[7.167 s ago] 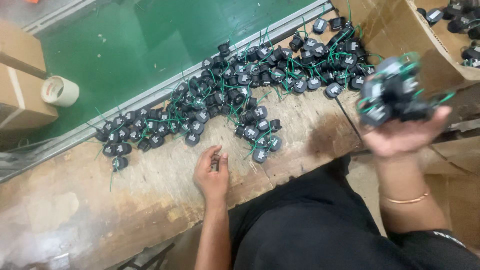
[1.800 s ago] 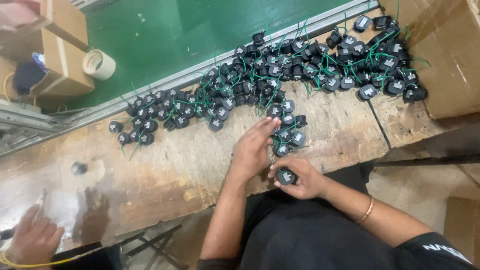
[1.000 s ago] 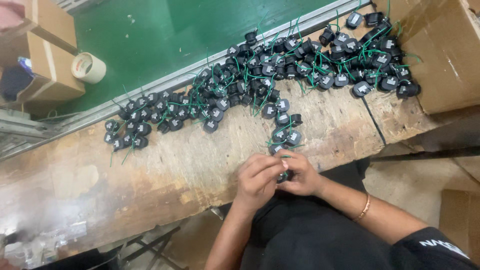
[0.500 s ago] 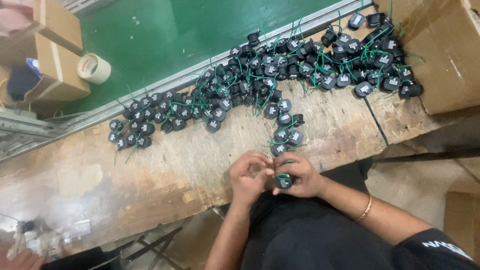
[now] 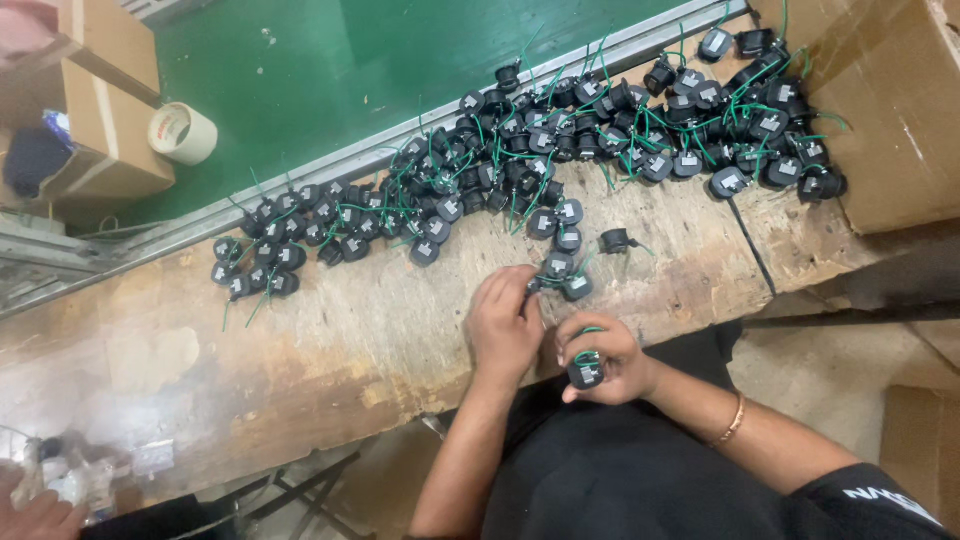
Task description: The person picks black power adapters with green wires from a pile on the workbench, untangles and arranges the wires by hand, and places the adapters into a cardboard box beside the bench.
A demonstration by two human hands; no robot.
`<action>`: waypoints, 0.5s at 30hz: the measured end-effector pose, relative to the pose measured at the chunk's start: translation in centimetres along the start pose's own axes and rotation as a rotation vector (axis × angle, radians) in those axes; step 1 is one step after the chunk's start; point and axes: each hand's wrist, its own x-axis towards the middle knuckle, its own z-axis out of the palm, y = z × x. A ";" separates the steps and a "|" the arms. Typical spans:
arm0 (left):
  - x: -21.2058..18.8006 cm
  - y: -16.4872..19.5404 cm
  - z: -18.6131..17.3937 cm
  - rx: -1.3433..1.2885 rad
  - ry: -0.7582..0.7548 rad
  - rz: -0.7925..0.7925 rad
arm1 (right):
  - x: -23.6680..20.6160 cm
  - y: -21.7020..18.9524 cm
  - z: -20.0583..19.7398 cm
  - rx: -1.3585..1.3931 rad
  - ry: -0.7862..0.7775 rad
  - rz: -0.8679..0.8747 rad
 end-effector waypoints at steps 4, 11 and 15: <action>0.0 -1.0 -1.2 0.157 0.169 0.020 | -0.4 0.1 -0.1 0.082 0.056 0.062; -0.2 -2.7 -3.8 0.094 0.092 0.035 | -0.9 -0.2 -0.4 0.256 0.093 0.099; -0.7 -4.3 -4.5 0.066 0.166 -0.028 | -0.8 -0.1 -0.2 0.372 0.144 0.124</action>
